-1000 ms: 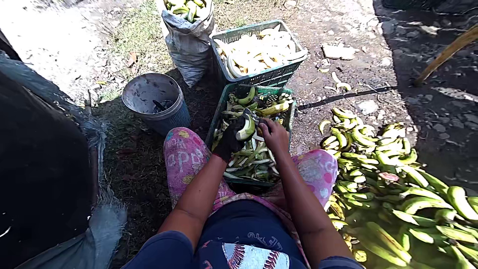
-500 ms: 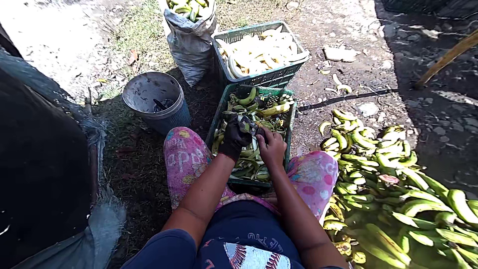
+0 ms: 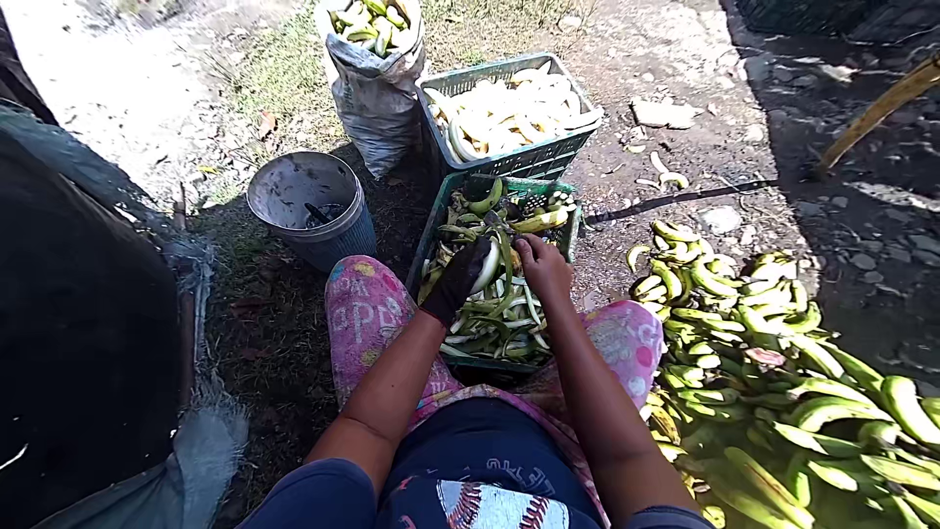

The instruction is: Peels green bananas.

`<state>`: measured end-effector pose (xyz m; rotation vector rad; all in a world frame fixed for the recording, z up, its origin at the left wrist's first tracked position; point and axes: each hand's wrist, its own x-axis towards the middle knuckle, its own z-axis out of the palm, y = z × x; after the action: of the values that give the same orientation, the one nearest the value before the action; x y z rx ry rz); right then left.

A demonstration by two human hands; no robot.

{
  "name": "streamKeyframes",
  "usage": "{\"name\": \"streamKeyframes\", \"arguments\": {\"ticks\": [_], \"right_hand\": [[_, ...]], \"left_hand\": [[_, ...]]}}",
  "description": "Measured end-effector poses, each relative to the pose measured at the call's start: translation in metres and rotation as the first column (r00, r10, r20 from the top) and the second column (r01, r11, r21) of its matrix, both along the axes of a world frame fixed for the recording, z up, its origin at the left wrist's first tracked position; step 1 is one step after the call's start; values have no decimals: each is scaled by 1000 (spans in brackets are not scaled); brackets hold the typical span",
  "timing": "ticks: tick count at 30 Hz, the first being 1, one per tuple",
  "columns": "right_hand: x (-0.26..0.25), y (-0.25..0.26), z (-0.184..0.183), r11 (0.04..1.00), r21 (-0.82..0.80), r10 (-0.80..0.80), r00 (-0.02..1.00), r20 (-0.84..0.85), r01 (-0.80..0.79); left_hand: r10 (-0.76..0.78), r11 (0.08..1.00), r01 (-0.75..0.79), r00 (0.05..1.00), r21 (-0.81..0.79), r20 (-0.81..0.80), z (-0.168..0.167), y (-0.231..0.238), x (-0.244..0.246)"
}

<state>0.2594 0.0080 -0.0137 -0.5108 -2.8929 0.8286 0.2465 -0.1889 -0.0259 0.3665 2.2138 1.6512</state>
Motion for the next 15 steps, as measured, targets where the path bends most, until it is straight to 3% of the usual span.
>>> {"name": "streamKeyframes", "arguments": {"ticks": [2,3,4,6,8,9,10,12,15], "right_hand": [[12,-10,-8,996,9,90,992,-83,-89],[22,-17,-16,990,42,142,979,-147,-137],[32,-23,-26,981,86,188,955,-230,-172],[48,-34,-42,968,180,231,901,-367,-175],[52,-38,-43,967,216,214,890,-402,-135],[50,-38,-39,970,212,199,900,-388,-123],[46,-37,-33,975,194,175,917,-360,-110],[35,-30,-18,991,113,102,962,-252,-75],[14,-15,-1,998,-61,12,999,-53,-15]], "left_hand": [[142,963,-180,972,200,189,-10,4,-7],[143,887,-273,930,372,340,-14,7,-14],[41,755,-352,867,553,496,-15,10,-25],[-179,537,-492,727,685,662,-1,16,-40],[-280,479,-539,654,693,702,2,17,-45],[-265,493,-503,690,709,674,2,16,-40],[-196,543,-414,783,730,590,2,13,-30],[-7,737,-206,950,643,312,5,6,-7],[91,877,-147,986,457,141,3,5,7]]}}
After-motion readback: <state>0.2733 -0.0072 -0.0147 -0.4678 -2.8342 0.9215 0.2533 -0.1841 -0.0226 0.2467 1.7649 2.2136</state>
